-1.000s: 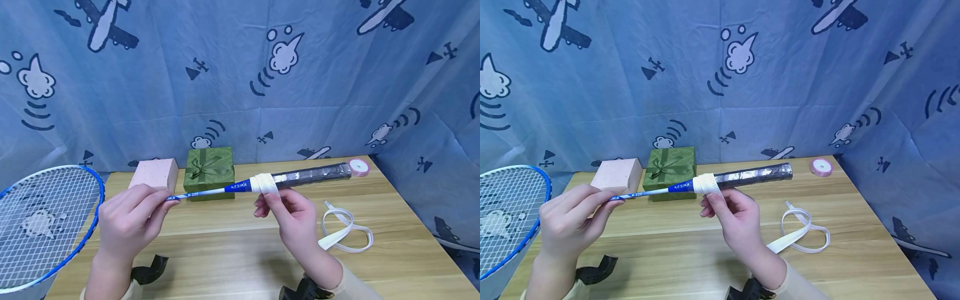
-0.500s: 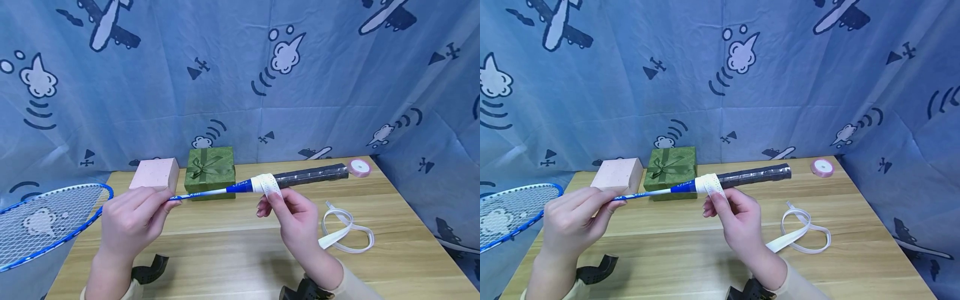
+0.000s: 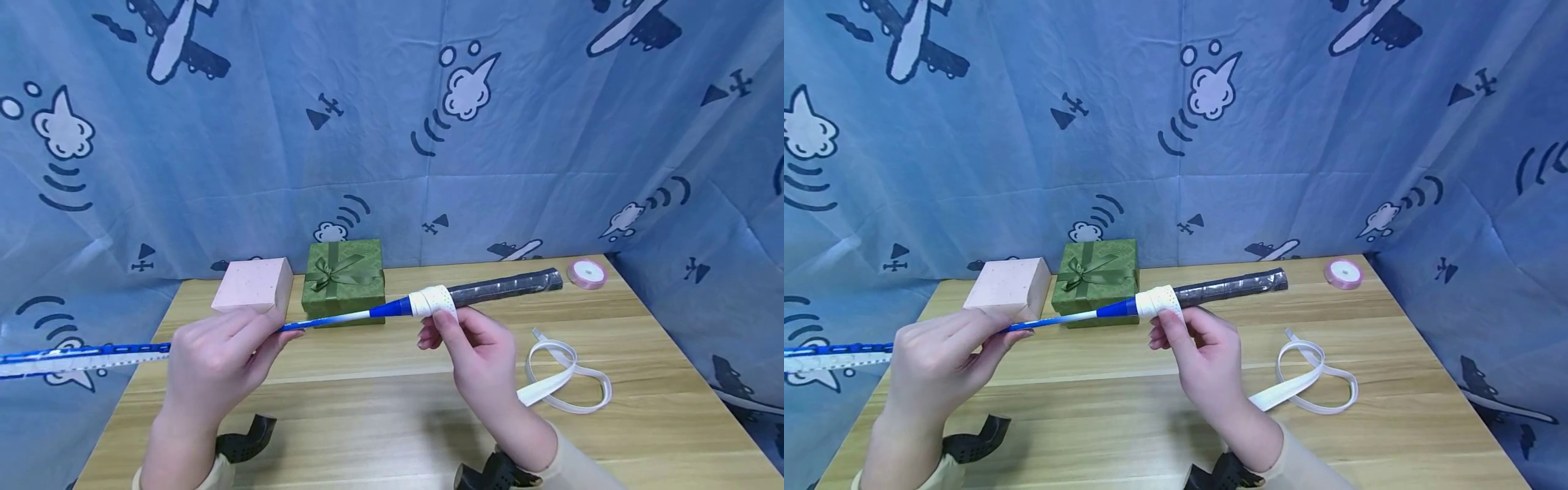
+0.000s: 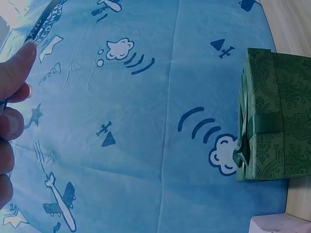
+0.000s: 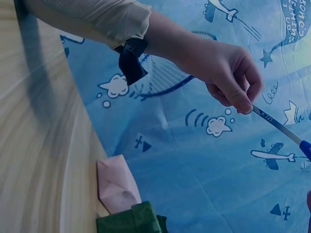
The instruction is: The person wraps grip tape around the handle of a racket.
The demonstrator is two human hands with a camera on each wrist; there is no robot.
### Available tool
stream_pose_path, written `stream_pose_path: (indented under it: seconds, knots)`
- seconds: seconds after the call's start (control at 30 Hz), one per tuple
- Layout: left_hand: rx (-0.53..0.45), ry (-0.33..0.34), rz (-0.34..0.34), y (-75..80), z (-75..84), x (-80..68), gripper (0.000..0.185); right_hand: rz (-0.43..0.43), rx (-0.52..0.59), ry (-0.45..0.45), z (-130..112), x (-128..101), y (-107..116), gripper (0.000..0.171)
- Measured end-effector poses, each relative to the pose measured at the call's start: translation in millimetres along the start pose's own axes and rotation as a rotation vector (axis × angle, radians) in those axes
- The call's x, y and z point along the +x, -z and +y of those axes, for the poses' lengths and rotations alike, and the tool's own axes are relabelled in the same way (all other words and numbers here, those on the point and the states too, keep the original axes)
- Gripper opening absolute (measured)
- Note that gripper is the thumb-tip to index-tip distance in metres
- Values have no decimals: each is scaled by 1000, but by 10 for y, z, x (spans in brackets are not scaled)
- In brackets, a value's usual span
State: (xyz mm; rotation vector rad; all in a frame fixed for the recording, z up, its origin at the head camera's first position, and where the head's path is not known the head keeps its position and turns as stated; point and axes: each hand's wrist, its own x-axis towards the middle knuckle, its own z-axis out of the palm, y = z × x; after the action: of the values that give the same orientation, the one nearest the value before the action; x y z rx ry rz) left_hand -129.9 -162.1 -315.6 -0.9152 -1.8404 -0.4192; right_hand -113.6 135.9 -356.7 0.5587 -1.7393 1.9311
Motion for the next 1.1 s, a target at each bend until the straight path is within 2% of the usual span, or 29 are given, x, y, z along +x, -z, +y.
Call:
stream_pose_path:
  seconds: [0.2,0.37,0.47,0.73,0.97,1.1]
  knots:
    - [5,-8,36,-37,17,19,43,-5,40,-4,-6,-1,0,17]
    - [2,-3,41,-39,37,35,44,-11,10,-12,-16,6,2,19]
    - [4,5,26,-31,43,42,45,-21,0,19,-9,10,13,18]
    - [-30,36,-22,-18,34,22,43,-1,-47,178,26,11,46,17]
    - [-45,42,-36,3,37,24,43,19,-58,189,26,18,46,15]
    - [-54,54,-71,26,27,17,41,62,-137,176,46,7,42,13]
